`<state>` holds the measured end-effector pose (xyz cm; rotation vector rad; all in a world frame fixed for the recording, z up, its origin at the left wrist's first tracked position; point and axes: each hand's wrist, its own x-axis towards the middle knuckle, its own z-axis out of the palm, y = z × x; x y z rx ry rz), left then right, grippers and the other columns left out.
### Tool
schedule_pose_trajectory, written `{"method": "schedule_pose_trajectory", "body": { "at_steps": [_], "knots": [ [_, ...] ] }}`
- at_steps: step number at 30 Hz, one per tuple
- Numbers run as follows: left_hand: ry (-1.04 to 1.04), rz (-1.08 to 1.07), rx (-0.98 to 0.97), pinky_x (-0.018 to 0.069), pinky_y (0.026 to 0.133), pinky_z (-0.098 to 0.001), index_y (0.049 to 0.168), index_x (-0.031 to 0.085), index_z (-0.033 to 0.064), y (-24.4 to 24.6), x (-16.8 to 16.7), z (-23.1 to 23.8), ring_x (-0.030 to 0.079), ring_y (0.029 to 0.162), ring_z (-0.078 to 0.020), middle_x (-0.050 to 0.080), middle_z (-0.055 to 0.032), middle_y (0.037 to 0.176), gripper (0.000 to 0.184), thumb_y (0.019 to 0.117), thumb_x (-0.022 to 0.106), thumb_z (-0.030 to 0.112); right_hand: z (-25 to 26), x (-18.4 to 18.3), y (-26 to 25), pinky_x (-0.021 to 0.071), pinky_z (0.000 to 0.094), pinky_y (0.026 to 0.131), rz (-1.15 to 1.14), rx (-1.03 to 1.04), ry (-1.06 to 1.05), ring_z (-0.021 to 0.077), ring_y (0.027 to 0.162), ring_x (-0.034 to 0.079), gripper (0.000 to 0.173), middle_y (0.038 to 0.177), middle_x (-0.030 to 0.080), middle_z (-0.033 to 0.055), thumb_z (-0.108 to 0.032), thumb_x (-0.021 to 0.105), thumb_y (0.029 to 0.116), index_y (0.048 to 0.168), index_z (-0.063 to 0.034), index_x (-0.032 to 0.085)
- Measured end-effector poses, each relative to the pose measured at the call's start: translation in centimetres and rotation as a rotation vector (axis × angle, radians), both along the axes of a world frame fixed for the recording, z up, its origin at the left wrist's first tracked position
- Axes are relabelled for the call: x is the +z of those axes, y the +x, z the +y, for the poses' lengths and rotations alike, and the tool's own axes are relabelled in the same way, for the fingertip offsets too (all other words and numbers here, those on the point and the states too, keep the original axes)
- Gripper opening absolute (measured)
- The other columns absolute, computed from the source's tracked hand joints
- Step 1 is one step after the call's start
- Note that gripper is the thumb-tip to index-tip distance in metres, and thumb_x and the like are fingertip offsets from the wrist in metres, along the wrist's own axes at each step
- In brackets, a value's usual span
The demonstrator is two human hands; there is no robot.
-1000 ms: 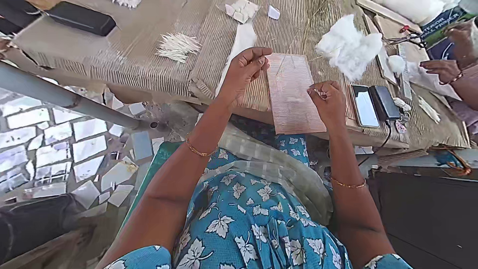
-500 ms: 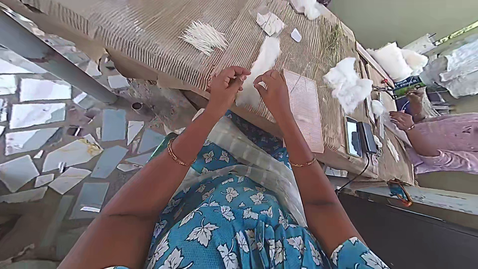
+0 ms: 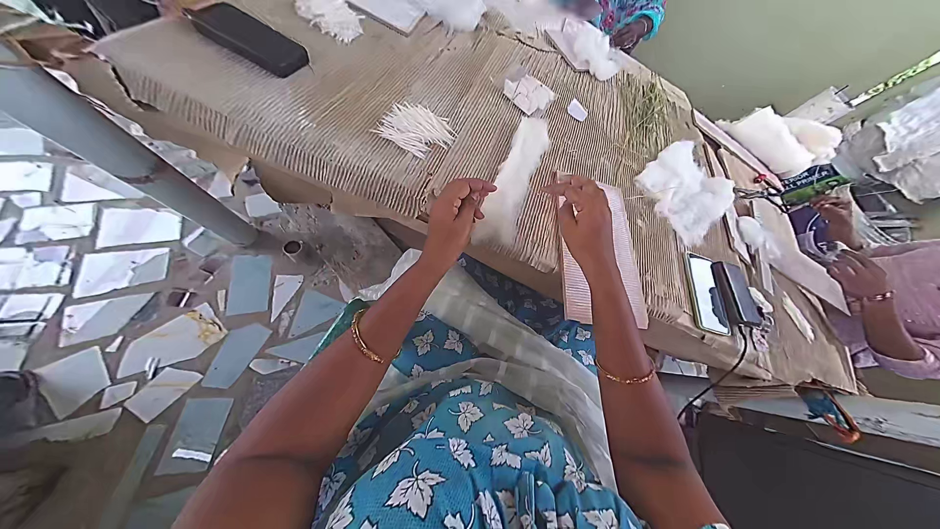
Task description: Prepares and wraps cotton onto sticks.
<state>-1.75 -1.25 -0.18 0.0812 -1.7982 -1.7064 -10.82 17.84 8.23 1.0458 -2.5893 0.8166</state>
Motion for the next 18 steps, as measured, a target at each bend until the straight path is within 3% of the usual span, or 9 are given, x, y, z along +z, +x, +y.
{"method": "schedule_pose_trajectory", "body": {
  "at_steps": [3, 6, 7, 10, 15, 18],
  "knots": [
    [-0.096, -0.027, 0.038, 0.0509, 0.065, -0.0189, 0.115, 0.070, 0.0017, 0.5, -0.1, -0.4, 0.059, 0.075, -0.0049, 0.066, -0.0073, 0.111, 0.032, 0.1056, 0.040, -0.001, 3.5, 0.7, -0.7, 0.0460, 0.0543, 0.102, -0.004, -0.056, -0.055, 0.0377, 0.123, 0.059, 0.032, 0.132, 0.065, 0.0173, 0.005, 0.048, 0.0971, 0.111, -0.0040, 0.076],
    [-0.160, -0.054, 0.064, 0.0519, 0.067, -0.0197, 0.115, 0.071, 0.0015, 0.4, 0.1, -0.8, 0.059, 0.075, -0.0045, 0.065, -0.0070, 0.108, 0.033, 0.1032, 0.040, 0.000, 9.2, 1.0, -2.3, 0.0454, 0.0566, 0.103, -0.009, -0.155, -0.098, 0.0379, 0.124, 0.060, 0.030, 0.126, 0.068, 0.0194, 0.001, 0.049, 0.0985, 0.111, -0.0024, 0.076],
    [-0.193, -0.052, 0.076, 0.0518, 0.071, -0.0203, 0.114, 0.072, 0.0011, 0.3, 0.2, -0.9, 0.060, 0.079, -0.0049, 0.066, -0.0077, 0.109, 0.034, 0.1018, 0.040, 0.001, 11.2, 1.1, -2.5, 0.0457, 0.0564, 0.103, -0.017, -0.190, -0.103, 0.0378, 0.122, 0.061, 0.030, 0.124, 0.069, 0.0200, 0.000, 0.049, 0.0987, 0.112, -0.0023, 0.076],
    [-0.345, -0.021, 0.074, 0.0503, 0.099, -0.0324, 0.113, 0.072, -0.0025, 0.1, 2.1, -0.5, 0.065, 0.109, -0.0160, 0.072, -0.0131, 0.113, 0.035, 0.1006, 0.039, 0.000, 16.2, 1.3, -2.7, 0.0461, 0.0570, 0.103, -0.067, -0.290, -0.127, 0.0403, 0.121, 0.061, 0.029, 0.124, 0.069, 0.0227, 0.001, 0.050, 0.1005, 0.115, -0.0019, 0.075],
    [-0.665, -0.152, -0.099, 0.0556, 0.088, -0.0454, 0.141, 0.060, 0.0064, -0.3, 6.2, 4.4, 0.069, 0.099, -0.0248, 0.071, -0.0131, 0.111, 0.038, 0.1086, 0.040, 0.005, 20.1, 0.7, -2.4, 0.0461, 0.0599, 0.101, -0.140, -0.308, -0.199, 0.0419, 0.121, 0.061, 0.022, 0.127, 0.066, 0.0243, 0.001, 0.055, 0.1017, 0.116, 0.0020, 0.072],
    [-0.735, -0.171, -0.220, 0.0531, 0.093, -0.0435, 0.132, 0.063, 0.0017, 0.1, 7.0, 8.0, 0.065, 0.106, -0.0288, 0.068, -0.0173, 0.115, 0.037, 0.1055, 0.037, -0.004, 19.7, -0.4, -1.9, 0.0457, 0.0515, 0.103, -0.251, -0.282, -0.218, 0.0348, 0.122, 0.060, 0.024, 0.129, 0.065, 0.0228, -0.007, 0.055, 0.1023, 0.119, 0.0001, 0.072]
  ]
}}
